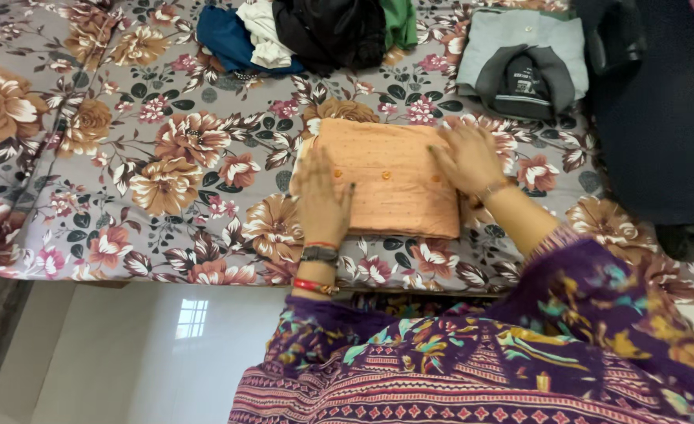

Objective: The person folds an orange shirt and a black garment by hand on a floral bedspread before placing them into a suitcase.

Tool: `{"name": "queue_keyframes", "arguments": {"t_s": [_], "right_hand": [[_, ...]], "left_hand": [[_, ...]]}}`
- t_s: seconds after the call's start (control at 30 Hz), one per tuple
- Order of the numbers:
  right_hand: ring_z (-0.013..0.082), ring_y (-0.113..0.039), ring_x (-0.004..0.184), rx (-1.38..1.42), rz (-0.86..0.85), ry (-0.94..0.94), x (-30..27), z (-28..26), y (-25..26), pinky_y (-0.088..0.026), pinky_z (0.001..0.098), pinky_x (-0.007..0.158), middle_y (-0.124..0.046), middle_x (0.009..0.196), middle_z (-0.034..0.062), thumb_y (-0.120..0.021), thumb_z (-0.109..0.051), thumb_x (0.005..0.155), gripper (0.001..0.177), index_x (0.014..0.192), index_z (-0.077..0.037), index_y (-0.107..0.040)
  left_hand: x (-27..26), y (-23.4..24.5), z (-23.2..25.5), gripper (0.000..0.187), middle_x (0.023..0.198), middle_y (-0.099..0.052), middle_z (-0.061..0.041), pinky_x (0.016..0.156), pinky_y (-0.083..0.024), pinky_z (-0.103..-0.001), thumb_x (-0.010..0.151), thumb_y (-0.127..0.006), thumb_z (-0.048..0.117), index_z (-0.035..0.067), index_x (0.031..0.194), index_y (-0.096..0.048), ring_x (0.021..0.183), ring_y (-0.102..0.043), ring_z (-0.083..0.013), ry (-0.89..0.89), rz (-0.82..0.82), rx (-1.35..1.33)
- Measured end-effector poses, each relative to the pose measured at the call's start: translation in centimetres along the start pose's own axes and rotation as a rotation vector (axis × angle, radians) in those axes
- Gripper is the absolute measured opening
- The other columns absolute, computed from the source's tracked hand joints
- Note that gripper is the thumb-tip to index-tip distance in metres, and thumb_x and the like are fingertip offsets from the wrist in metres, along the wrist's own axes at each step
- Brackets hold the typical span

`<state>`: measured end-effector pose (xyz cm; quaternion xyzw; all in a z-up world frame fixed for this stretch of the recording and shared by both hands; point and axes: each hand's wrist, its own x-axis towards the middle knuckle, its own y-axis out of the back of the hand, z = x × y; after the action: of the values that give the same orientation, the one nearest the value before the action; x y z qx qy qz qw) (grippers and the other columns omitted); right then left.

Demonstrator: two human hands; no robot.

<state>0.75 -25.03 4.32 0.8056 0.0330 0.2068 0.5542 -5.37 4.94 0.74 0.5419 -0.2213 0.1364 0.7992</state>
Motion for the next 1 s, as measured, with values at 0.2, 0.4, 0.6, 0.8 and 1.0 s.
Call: {"name": "queue_keyframes", "arguments": {"t_s": [0.2, 0.4, 0.6, 0.8, 1.0], "right_hand": [[0.0421, -0.064, 0.108, 0.188, -0.141, 0.195, 9.9, -1.6, -9.4, -0.049, 0.0511, 0.095, -0.068, 0.114, 0.0237, -0.058, -0.03, 0.097, 0.04, 0.123, 0.0, -0.064], [0.044, -0.063, 0.1, 0.268, -0.101, 0.241, 15.6, -3.4, -15.4, -0.05, 0.0502, 0.084, -0.067, 0.109, 0.0253, -0.073, -0.033, 0.078, 0.048, 0.115, -0.002, -0.067], [0.03, -0.064, 0.075, 0.293, -0.435, 0.013, 17.2, -3.4, -13.5, -0.05, 0.0429, 0.069, -0.067, 0.079, 0.0144, -0.083, -0.041, 0.068, 0.049, 0.09, 0.001, -0.069], [0.0185, -0.061, 0.07, 0.444, -0.411, -0.067, 17.4, -5.2, -8.0, -0.05, 0.0385, 0.064, -0.067, 0.076, 0.0074, -0.076, -0.033, 0.07, 0.038, 0.092, -0.003, -0.068], [0.0085, -0.058, 0.086, 0.839, -0.12, -0.056, 17.9, -1.0, 3.0, -0.049, 0.0298, 0.077, -0.065, 0.094, -0.0016, -0.071, -0.017, 0.094, 0.018, 0.106, -0.005, -0.067]], "left_hand": [[-2.1, 5.1, -0.6, 0.087, 0.129, -0.057, -0.028, 0.107, -0.045, -0.051, 0.083, -0.08, 0.047, -0.005, 0.143, -0.044, 0.12, -0.057, -0.0455, 0.414, -0.136, -0.069], [-1.8, 6.3, -1.4, 0.065, 0.094, -0.075, -0.022, 0.08, -0.055, -0.049, 0.076, -0.084, 0.049, 0.003, 0.117, -0.065, 0.092, -0.071, -0.0405, 0.596, -0.337, -0.21], [-2.8, 4.5, -3.6, 0.046, 0.09, -0.078, -0.015, 0.074, -0.056, -0.038, 0.073, -0.081, 0.039, 0.003, 0.102, -0.075, 0.082, -0.076, -0.0275, 0.573, -0.347, -0.525], [-2.3, 2.3, -3.3, 0.035, 0.088, -0.071, -0.009, 0.07, -0.052, -0.031, 0.084, -0.078, 0.027, -0.001, 0.104, -0.069, 0.078, -0.063, -0.0149, 0.523, -0.121, -0.855], [5.3, 6.8, 1.8, 0.027, 0.096, -0.066, -0.007, 0.074, -0.051, -0.027, 0.092, -0.073, 0.015, 0.0, 0.112, -0.062, 0.083, -0.059, -0.0117, 0.274, 0.207, -0.953]]}}
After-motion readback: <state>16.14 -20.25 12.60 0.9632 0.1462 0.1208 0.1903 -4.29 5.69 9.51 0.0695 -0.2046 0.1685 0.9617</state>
